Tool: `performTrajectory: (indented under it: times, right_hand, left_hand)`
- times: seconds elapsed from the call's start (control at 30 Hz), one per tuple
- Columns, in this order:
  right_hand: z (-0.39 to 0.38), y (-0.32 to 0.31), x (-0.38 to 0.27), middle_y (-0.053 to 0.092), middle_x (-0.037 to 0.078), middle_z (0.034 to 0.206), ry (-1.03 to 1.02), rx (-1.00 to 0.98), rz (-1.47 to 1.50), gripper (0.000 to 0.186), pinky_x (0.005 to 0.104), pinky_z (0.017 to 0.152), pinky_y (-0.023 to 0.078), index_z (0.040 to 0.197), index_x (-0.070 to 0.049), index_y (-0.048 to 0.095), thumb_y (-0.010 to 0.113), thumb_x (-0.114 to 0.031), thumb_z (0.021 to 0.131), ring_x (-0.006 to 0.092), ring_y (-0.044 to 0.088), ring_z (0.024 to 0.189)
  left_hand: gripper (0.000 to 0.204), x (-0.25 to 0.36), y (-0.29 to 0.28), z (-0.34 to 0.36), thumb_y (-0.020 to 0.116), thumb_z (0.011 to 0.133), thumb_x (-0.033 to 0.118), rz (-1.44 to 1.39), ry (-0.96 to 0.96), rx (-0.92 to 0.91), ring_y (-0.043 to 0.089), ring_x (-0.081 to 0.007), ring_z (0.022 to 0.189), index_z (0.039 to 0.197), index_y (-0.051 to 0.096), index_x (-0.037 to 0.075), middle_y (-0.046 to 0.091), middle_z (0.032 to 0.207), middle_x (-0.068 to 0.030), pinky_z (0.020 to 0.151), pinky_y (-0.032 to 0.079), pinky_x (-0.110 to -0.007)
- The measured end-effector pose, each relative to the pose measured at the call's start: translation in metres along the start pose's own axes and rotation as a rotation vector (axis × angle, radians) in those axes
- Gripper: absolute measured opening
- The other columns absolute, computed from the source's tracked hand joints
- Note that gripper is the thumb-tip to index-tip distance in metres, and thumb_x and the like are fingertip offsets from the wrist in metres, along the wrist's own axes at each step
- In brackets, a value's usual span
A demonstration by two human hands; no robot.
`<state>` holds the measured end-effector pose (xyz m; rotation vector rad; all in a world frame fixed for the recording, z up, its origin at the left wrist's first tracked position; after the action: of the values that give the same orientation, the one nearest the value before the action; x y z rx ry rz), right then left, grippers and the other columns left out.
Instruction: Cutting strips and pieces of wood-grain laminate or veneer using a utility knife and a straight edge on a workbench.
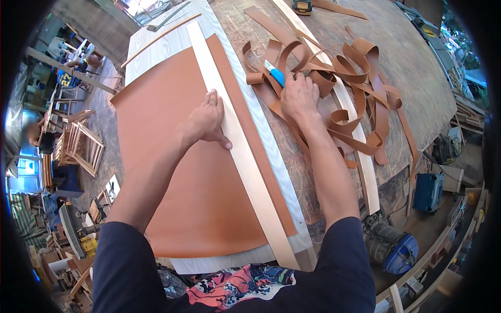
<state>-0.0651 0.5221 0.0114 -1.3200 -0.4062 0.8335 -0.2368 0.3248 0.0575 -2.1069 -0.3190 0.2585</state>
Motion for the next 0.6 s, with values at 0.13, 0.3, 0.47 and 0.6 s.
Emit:
performTrajectory:
  times: [0.13,0.3,0.47,0.6]
  right_hand:
    - [0.008,-0.026,-0.017,0.067,0.024,0.111,-0.005,0.045,0.12,0.041,0.058,0.087,0.053,0.133,-0.008,0.061,0.062,-0.021,0.094,0.0452,0.068,0.098]
    - [0.044,-0.068,-0.062,0.068,0.028,0.103,-0.144,0.227,0.535,0.041,0.0579,0.09,0.053,0.136,-0.005,0.06,0.054,-0.021,0.099,0.0498,0.068,0.096]
    - [0.14,0.02,-0.121,0.071,0.029,0.11,-0.04,0.012,0.727,0.035,0.0546,0.093,0.053,0.131,-0.005,0.065,0.052,-0.02,0.102,0.0469,0.069,0.104]
    - [0.193,0.063,-0.16,0.073,0.027,0.102,-0.076,-0.127,0.539,0.033,0.0528,0.088,0.056,0.126,-0.003,0.068,0.053,-0.021,0.103,0.0433,0.073,0.096]
  left_hand:
    - [0.152,0.0,-0.004,-0.004,0.096,0.053,0.065,0.014,-0.001,-0.032,0.019,-0.0477,0.157,0.154,0.021,-0.021,0.016,0.165,-0.0395,0.125,0.035,-0.046]
    - [0.151,-0.001,-0.006,-0.005,0.094,0.057,0.067,0.018,0.007,-0.039,0.017,-0.0475,0.157,0.154,0.019,-0.021,0.016,0.165,-0.0397,0.128,0.03,-0.044]
    - [0.146,0.001,-0.01,-0.004,0.09,0.063,0.068,0.065,0.051,-0.03,0.019,-0.0485,0.156,0.155,0.02,-0.021,0.018,0.164,-0.0408,0.128,0.029,-0.044]
    - [0.143,-0.006,-0.005,-0.009,0.093,0.06,0.062,-0.064,0.034,-0.004,0.02,-0.0458,0.157,0.155,0.023,-0.017,0.016,0.166,-0.0381,0.127,0.032,-0.045]
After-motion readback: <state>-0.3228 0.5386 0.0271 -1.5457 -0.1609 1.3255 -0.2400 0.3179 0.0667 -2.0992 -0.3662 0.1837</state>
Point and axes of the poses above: each hand's wrist, its own z-axis towards the middle knuckle, its own y-axis out of the palm, x = y × z, the point moved 1 cm from there along z, towards the middle knuckle
